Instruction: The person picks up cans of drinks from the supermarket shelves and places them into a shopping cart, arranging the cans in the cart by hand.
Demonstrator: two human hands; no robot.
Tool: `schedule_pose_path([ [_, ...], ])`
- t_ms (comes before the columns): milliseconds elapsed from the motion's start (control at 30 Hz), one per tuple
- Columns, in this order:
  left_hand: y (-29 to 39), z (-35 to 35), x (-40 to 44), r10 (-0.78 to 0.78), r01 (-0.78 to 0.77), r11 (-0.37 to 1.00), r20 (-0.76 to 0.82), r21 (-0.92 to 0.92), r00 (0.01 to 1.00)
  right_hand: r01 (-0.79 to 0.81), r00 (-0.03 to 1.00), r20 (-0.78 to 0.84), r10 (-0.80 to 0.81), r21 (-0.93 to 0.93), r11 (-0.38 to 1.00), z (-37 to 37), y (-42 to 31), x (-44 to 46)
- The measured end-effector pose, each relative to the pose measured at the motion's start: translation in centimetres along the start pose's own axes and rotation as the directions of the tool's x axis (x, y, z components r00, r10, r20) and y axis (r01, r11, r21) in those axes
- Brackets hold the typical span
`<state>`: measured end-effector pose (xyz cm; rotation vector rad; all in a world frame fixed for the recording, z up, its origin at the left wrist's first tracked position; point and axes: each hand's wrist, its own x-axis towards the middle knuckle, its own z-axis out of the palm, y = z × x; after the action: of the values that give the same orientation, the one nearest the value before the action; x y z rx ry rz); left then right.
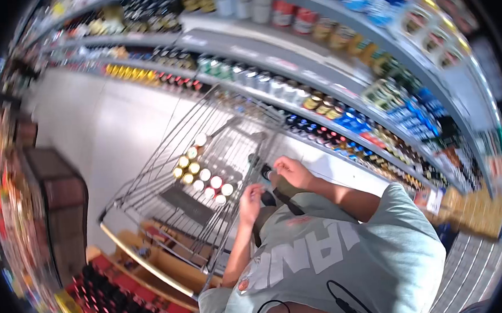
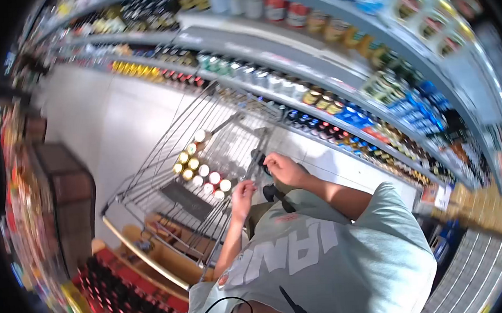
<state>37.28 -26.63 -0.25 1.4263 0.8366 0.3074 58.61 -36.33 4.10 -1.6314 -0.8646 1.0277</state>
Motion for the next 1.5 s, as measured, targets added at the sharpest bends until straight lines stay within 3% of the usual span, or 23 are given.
schedule_pose_path([
  [33, -0.3, 0.1, -0.6, 0.056, -0.058, 0.997, 0.029, 0.055, 0.998, -0.014, 0.999, -0.032, 0.014, -0.003, 1.0, -0.9, -0.1, -2.0],
  [133, -2.5, 1.1, -1.4, 0.058, -0.052, 0.996, 0.086, -0.071, 0.995, 0.006, 0.976, -0.216, -0.011, -0.023, 1.0, -3.7, 0.5, -7.1],
  [233, -2.0, 2.4, -2.4, -0.002, -0.008, 0.998, 0.177, 0.054, 0.984, 0.013, 0.922, -0.388, -0.004, 0.022, 1.0, -6.8, 2.6, -11.3],
  [367, -1.1, 5.8, -2.0, 0.036, -0.086, 0.983, 0.29, 0.16, 0.956, 0.078, 0.807, -0.59, -0.032, 0.053, 0.996, -10.1, 4.9, -15.1],
  [433, 0.0, 8.0, -1.5, 0.023, -0.095, 0.98, 0.377, 0.175, 0.926, 0.07, 0.776, -0.629, -0.044, 0.017, 0.997, -11.8, 4.9, -16.4],
  [500, 1.0, 10.7, -0.6, 0.02, -0.081, 0.99, 0.462, 0.113, 0.887, 0.017, 0.763, -0.644, 0.048, 0.094, 0.995, -14.0, 4.7, -17.3],
  [667, 7.2, 17.8, 3.8, 0.059, -0.133, 0.989, 0.634, 0.069, 0.771, 0.068, 0.731, -0.682, 0.027, 0.112, 0.991, -20.6, 3.6, -18.7],
  [700, 8.4, 19.5, 5.2, 0.098, -0.155, 0.988, 0.658, 0.029, 0.747, 0.072, 0.732, -0.681, 0.022, 0.11, 0.991, -22.5, 3.0, -18.8],
  [767, 11.0, 22.9, 8.5, 0.123, -0.179, 0.984, 0.659, 0.018, 0.742, 0.206, 0.741, -0.651, -0.166, -0.015, 0.979, -26.8, 2.2, -18.8],
  [800, 12.9, 24.7, 10.1, 0.175, -0.272, 0.961, 0.64, 0.055, 0.748, 0.321, 0.721, -0.636, -0.276, -0.047, 0.946, -29.2, 1.8, -18.3],
  [833, 15.3, 26.5, 11.6, 0.231, -0.362, 0.927, 0.621, 0.093, 0.749, 0.265, 0.735, -0.639, -0.227, -0.038, 0.964, -31.5, 0.3, -18.1],
  [900, 23.4, 29.6, 12.3, 0.201, -0.467, 0.815, 0.589, 0.344, 0.783, 0.182, 0.739, -0.658, -0.148, -0.016, 0.983, -35.8, -3.9, -17.5],
  [967, 25.1, 32.7, 16.2, 0.465, -0.696, 0.654, 0.569, 0.295, 0.678, 0.15, 0.657, -0.64, -0.398, -0.407, 0.901, -40.0, -6.5, -15.6],
  [1000, 26.9, 34.2, 17.4, 0.557, -0.793, 0.515, 0.577, 0.325, 0.598, 0.087, 0.692, -0.51, -0.511, -0.644, 0.76, -42.3, -7.6, -14.9],
  [1033, 29.1, 35.6, 18.2, 0.628, -0.861, 0.365, 0.589, 0.353, 0.508, 0.01, 0.734, -0.451, -0.507, -0.74, 0.672, -43.7, -8.7, -14.3],
  [1100, 31.4, 38.2, 20.2, 0.689, -0.916, 0.241, 0.609, 0.32, 0.394, -0.219, 0.904, -0.404, -0.138, -0.716, 0.662, -45.7, -10.6, -12.3],
  [1133, 31.8, 39.3, 21.2, 0.691, -0.909, 0.256, 0.596, 0.328, 0.409, -0.175, 0.924, -0.34, -0.178, -0.786, 0.592, -45.9, -10.6, -11.4],
  [1200, 32.7, 41.3, 22.8, 0.398, -0.86, 0.195, 0.763, 0.472, 0.51, -0.035, 0.959, -0.16, -0.232, -0.884, 0.465, -47.7, -8.0, -9.1],
  [1233, 33.1, 42.2, 23.3, 0.405, -0.853, 0.205, 0.751, 0.48, 0.521, -0.055, 0.986, -0.123, -0.108, -0.872, 0.487, -48.0, -8.5, -8.6],
  [1300, 33.4, 43.5, 24.0, 0.097, -0.79, 0.252, 0.798, 0.558, 0.595, -0.054, 0.996, -0.082, -0.031, -0.848, 0.527, -48.5, -7.6, -7.2],
  [1367, 33.1, 43.7, 24.4, 0.142, -0.802, 0.234, 0.797, 0.549, 0.587, -0.018, 0.996, -0.061, -0.072, -0.873, 0.488, -49.1, -6.8, -6.3],
  [1467, 30.7, 44.0, 26.5, 0.45, -0.924, 0.074, 0.815, 0.375, 0.367, 0.013, 0.979, -0.071, -0.192, -0.913, 0.408, -49.3, -5.4, -5.6],
  [1500, 30.5, 44.0, 26.5, 0.461, -0.918, 0.083, 0.802, 0.387, 0.38, 0.019, 0.971, -0.07, -0.229, -0.93, 0.366, -49.0, -6.0, -5.9],
])
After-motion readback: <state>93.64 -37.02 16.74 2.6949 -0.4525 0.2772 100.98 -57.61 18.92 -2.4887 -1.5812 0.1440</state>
